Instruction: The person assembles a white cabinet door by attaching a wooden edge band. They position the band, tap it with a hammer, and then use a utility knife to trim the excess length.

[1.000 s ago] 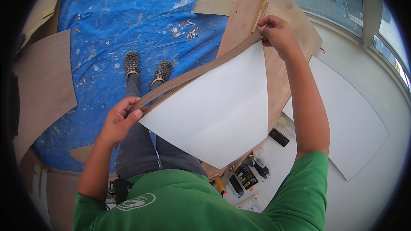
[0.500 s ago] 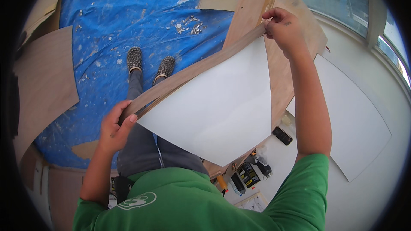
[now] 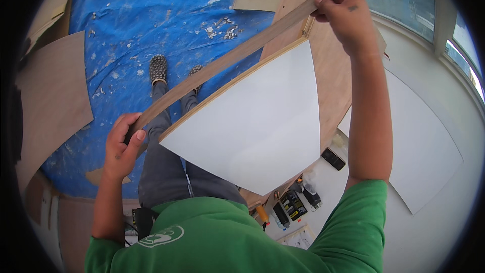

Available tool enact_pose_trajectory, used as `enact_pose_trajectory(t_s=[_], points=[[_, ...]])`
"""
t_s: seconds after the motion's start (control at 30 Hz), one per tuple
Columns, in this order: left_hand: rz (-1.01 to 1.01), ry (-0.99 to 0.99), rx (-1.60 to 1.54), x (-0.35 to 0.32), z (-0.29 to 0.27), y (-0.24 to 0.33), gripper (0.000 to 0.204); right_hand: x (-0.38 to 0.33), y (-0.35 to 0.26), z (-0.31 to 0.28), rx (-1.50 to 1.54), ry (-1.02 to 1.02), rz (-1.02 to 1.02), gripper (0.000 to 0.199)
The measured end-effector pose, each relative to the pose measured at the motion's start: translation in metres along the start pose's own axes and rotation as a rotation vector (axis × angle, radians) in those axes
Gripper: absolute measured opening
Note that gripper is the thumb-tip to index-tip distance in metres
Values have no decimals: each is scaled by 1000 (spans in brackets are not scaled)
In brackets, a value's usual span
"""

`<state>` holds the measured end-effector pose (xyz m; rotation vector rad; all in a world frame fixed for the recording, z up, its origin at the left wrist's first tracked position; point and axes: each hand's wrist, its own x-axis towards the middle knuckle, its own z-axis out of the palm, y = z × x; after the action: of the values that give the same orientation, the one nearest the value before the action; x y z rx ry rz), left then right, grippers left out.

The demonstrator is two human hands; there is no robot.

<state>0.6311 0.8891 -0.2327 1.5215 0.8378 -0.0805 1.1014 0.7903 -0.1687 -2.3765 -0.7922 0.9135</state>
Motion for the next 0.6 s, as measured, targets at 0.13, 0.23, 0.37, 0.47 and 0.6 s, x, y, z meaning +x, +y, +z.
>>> enact_pose_trajectory(t_s=[0.13, 0.23, 0.37, 0.47, 0.6], points=[[0, -2, 14, 10, 2, 2, 34, 6, 22, 7, -88, -90, 251, 21], [-15, -22, 35, 16, 5, 3, 34, 13, 31, 6, -156, -167, 363, 16], [1, -41, 26, 22, 11, 2, 33, 18, 40, 6, -194, -219, 466, 8], [2, -61, 44, 21, 12, 0, 33, 21, 46, 4, -224, -279, 544, 4], [-14, -53, 14, 18, 12, 0, 32, 21, 51, 1, -188, -316, 545, 3]])
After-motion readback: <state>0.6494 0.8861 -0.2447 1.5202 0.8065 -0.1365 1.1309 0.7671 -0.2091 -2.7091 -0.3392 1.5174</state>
